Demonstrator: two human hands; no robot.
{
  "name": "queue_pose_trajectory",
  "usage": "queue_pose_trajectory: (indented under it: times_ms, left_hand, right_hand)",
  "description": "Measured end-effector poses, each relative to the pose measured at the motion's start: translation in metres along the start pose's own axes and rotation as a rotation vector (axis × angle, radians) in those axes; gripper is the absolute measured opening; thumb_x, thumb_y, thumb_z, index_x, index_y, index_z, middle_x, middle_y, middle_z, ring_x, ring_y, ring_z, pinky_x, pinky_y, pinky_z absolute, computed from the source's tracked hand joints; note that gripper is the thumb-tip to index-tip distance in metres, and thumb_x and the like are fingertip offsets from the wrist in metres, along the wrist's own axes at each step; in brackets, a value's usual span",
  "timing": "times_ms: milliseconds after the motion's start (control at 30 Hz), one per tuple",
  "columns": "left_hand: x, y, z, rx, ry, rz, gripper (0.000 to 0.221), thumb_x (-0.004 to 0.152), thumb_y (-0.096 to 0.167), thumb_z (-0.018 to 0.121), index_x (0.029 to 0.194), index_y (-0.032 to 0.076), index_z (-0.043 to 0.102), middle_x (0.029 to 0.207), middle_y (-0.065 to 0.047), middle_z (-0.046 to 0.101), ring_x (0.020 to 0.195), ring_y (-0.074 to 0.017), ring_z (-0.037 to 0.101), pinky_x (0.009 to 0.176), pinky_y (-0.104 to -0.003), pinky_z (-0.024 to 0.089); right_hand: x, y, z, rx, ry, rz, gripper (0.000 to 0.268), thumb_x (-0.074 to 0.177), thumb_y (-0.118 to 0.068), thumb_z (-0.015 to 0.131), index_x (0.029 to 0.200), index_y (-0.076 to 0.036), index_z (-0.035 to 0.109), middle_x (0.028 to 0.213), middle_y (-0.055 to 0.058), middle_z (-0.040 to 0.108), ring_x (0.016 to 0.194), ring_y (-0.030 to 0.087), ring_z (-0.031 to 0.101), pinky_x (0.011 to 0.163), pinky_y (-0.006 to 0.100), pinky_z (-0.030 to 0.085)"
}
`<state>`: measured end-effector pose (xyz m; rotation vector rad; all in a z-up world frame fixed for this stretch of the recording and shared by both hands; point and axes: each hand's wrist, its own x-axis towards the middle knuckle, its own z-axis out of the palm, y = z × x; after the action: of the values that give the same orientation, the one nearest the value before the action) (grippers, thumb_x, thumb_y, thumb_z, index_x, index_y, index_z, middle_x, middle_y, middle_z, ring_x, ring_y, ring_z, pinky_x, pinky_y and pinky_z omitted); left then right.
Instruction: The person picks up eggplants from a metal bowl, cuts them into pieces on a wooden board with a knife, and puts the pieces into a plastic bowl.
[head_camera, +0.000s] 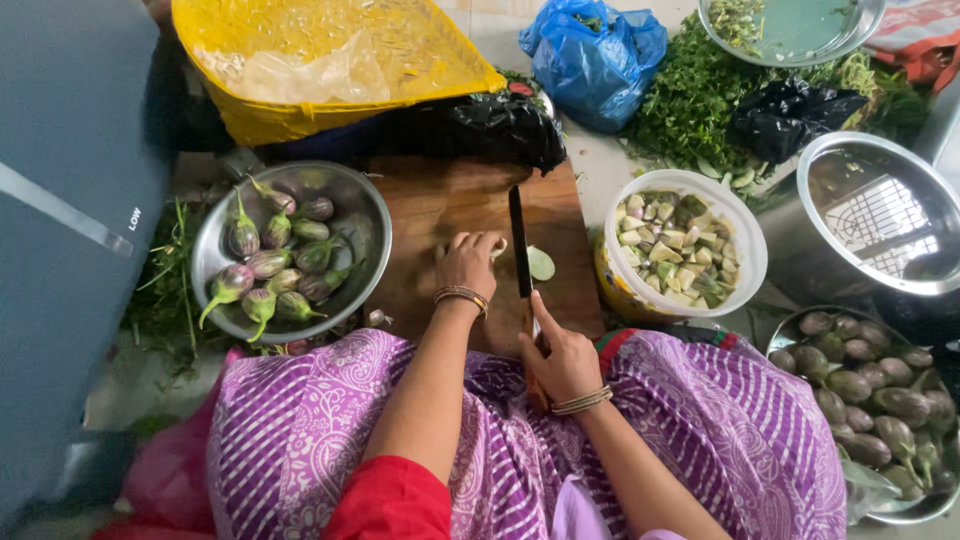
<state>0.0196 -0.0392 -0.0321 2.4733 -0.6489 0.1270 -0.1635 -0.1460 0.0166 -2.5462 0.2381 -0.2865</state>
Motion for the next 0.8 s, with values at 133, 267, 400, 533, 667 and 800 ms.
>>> queue_pose_trajectory:
  times_ms: [133,267,400,533,667,800]
  left_hand:
    - [-0.007,-0.004,-0.007,-0.096,-0.081,-0.067,0.05,0.086,0.009,0.07,0.133,0.024,0.059,0.117,-0.003,0.073,0.122,-0.025,0.06,0.108,-0.05,0.043]
    - [-0.019,-0.001,-0.016,-0.114,0.091,-0.013,0.057,0.072,0.009,0.078,0.127,0.018,0.063,0.118,-0.007,0.069,0.121,-0.0301,0.057,0.099,-0.046,0.047]
    - [-0.023,0.005,-0.028,0.008,0.08,-0.143,0.033,0.076,0.021,0.083,0.105,0.015,0.07,0.118,-0.006,0.067,0.12,-0.0285,0.057,0.1,-0.045,0.046]
    - [-0.02,0.007,-0.033,0.036,0.055,-0.164,0.026,0.074,0.02,0.083,0.099,0.018,0.078,0.11,-0.003,0.069,0.116,-0.0265,0.057,0.1,-0.046,0.044]
    - [-0.017,-0.001,-0.026,-0.065,0.081,-0.156,0.015,0.079,0.019,0.08,0.094,0.02,0.081,0.104,-0.003,0.074,0.112,-0.027,0.061,0.095,-0.042,0.049]
    - [-0.014,-0.008,-0.019,-0.054,0.124,-0.123,0.02,0.073,0.011,0.079,0.091,0.02,0.083,0.099,-0.004,0.076,0.107,-0.0279,0.063,0.093,-0.042,0.05]
  right_hand:
    - [-0.004,-0.002,0.009,-0.079,-0.008,-0.048,0.072,0.088,-0.033,0.071,0.153,-0.018,0.046,0.069,0.017,0.069,0.06,0.036,0.068,0.056,0.049,0.053]
    - [-0.008,-0.004,0.012,-0.142,-0.069,-0.049,0.072,0.088,-0.037,0.068,0.154,-0.021,0.044,0.069,0.016,0.071,0.06,0.036,0.069,0.056,0.049,0.055]
    - [-0.012,-0.006,0.013,-0.169,-0.065,-0.068,0.069,0.088,-0.038,0.067,0.153,-0.023,0.047,0.07,0.014,0.072,0.059,0.035,0.07,0.054,0.048,0.055]
    - [-0.011,-0.006,0.014,-0.195,-0.082,-0.068,0.069,0.088,-0.038,0.067,0.153,-0.023,0.047,0.069,0.014,0.071,0.059,0.036,0.07,0.055,0.049,0.056]
    - [-0.009,-0.003,0.014,-0.167,-0.101,-0.076,0.068,0.088,-0.037,0.067,0.152,-0.023,0.047,0.069,0.015,0.072,0.06,0.037,0.07,0.057,0.05,0.056]
    - [0.005,-0.001,0.019,-0.212,-0.191,-0.042,0.069,0.09,-0.038,0.067,0.154,-0.025,0.045,0.07,0.018,0.071,0.065,0.039,0.07,0.064,0.052,0.056]
